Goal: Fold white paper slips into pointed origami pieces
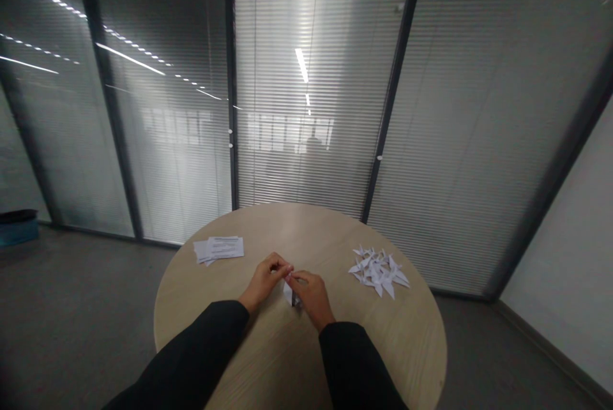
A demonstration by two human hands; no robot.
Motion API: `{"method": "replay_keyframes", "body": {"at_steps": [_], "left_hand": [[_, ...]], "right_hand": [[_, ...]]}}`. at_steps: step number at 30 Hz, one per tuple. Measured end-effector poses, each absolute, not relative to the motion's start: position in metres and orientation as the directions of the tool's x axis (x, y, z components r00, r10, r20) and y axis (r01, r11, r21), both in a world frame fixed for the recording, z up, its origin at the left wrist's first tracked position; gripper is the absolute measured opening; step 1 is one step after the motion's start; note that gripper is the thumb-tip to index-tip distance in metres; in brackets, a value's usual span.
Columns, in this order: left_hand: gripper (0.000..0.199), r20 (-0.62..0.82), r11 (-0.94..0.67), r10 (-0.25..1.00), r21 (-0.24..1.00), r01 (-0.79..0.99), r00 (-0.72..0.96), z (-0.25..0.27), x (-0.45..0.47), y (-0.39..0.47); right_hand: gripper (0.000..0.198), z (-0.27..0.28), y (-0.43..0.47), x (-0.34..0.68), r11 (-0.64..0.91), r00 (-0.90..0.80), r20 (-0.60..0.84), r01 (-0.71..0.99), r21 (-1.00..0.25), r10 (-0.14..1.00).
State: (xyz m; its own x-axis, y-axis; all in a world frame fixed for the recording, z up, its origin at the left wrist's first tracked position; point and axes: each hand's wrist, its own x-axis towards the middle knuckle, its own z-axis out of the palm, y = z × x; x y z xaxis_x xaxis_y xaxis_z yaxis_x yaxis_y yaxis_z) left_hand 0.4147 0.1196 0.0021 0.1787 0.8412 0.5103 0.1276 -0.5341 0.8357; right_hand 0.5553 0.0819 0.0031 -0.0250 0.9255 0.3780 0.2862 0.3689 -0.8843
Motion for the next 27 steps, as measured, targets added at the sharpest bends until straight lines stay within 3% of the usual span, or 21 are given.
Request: {"method": "replay_keyframes", "body": {"at_steps": [6,13,18,22,27], "left_hand": [[0.025,0.528,-0.551,0.825,0.831,0.079,0.201,0.005,0.413,0.116],[0.031,0.636,-0.686,0.695,0.726,0.047,0.337,0.012,0.412,0.104],[0.025,0.662,-0.743,0.620,0.668,0.043,0.420,0.010,0.415,0.100],[0.020,0.662,-0.719,0.661,0.694,0.046,0.353,0.007,0.414,0.104],[0.021,0.619,-0.659,0.746,0.738,0.141,0.244,0.007,0.412,0.110]], "right_hand": [[0.026,-0.003,0.088,0.560,0.358,-0.013,0.364,0.211,-0.909,0.931],[0.026,0.001,0.086,0.567,0.303,0.150,0.305,0.036,-0.952,0.941],[0.026,0.001,0.082,0.564,0.283,0.127,0.273,-0.069,-0.957,0.954],[0.030,-0.006,0.089,0.565,0.259,0.082,0.258,-0.002,-0.966,0.963],[0.037,-0.004,0.094,0.565,0.357,0.211,0.369,0.094,-0.929,0.905]]}}
